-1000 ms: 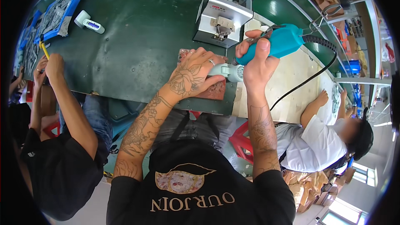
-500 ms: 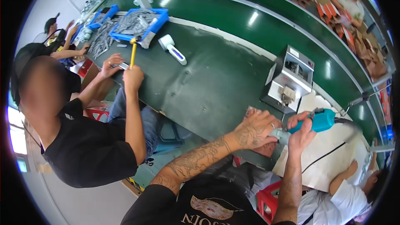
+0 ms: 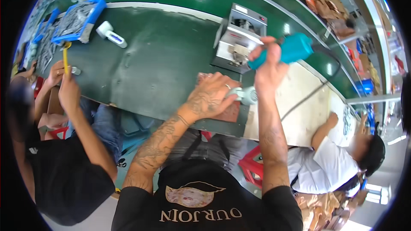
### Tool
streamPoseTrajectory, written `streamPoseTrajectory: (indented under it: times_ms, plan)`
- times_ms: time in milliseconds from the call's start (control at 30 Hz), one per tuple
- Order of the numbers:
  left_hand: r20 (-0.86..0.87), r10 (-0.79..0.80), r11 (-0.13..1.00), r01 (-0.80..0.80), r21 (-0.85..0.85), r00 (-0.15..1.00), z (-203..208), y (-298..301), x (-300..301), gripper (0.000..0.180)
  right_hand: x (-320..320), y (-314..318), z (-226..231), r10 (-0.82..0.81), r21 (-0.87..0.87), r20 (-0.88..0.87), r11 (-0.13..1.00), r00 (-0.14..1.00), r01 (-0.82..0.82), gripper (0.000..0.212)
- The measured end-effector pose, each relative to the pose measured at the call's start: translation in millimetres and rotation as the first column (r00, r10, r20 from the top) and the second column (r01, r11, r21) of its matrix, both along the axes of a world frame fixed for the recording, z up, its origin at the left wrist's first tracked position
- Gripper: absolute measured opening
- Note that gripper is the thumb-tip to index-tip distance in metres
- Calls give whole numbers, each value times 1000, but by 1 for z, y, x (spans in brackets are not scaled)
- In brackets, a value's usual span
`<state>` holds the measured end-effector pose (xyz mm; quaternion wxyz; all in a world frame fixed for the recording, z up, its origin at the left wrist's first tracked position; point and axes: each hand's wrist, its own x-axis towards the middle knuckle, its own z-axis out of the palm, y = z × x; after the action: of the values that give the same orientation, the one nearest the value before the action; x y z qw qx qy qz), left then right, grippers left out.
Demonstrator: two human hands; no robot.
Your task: Assembling white plastic handle-shaped components using a pneumatic fastening tool and an assembly jig on a factory production line.
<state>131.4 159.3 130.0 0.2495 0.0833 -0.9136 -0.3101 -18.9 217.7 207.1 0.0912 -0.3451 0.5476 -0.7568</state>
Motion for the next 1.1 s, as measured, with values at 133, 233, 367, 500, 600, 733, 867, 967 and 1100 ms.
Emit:
streamPoseTrajectory:
  times_ms: [133, 233, 367, 500, 600, 733, 867, 967, 1100]
  plan:
    - [-71, -31, 999, 30, -14, 997, -9, 8, -8, 33, -16, -11, -9, 12, 4, -117, 1000, 993, -12, 31]
    - [31, -62, 997, 61, 44, 998, -10, 13, -7, 34, -21, -13, -23, 24, -38, -240, 999, 970, -34, 33]
    - [58, -77, 996, 73, 57, 995, -9, 21, -8, 34, -23, -6, -30, 43, -9, -183, 999, 982, -46, 35]
    - [60, -54, 997, 50, 52, 997, -9, 19, -7, 36, -19, 2, -26, 92, 78, -150, 994, 984, -81, 37]
    - [34, 3, 1000, -3, 10, 999, -12, 16, -2, 34, 8, 20, -10, 7, 167, -27, 986, 1000, -3, 45]
    - [25, -33, 999, 33, -22, 999, -5, 12, -11, 35, 4, 62, -13, 25, 26, 77, 999, 997, -27, 47]
    - [36, -66, 997, 64, 47, 997, -4, 9, -10, 36, 11, 73, -20, 68, 46, 66, 996, 996, -71, 51]
    - [40, -59, 997, 57, 46, 997, -5, 10, -9, 36, 14, 75, -22, 69, 82, 41, 994, 997, -72, 57]
    - [33, -38, 999, 38, -4, 999, -4, 13, -8, 36, 14, 79, -29, 59, 137, 53, 988, 997, -66, 63]
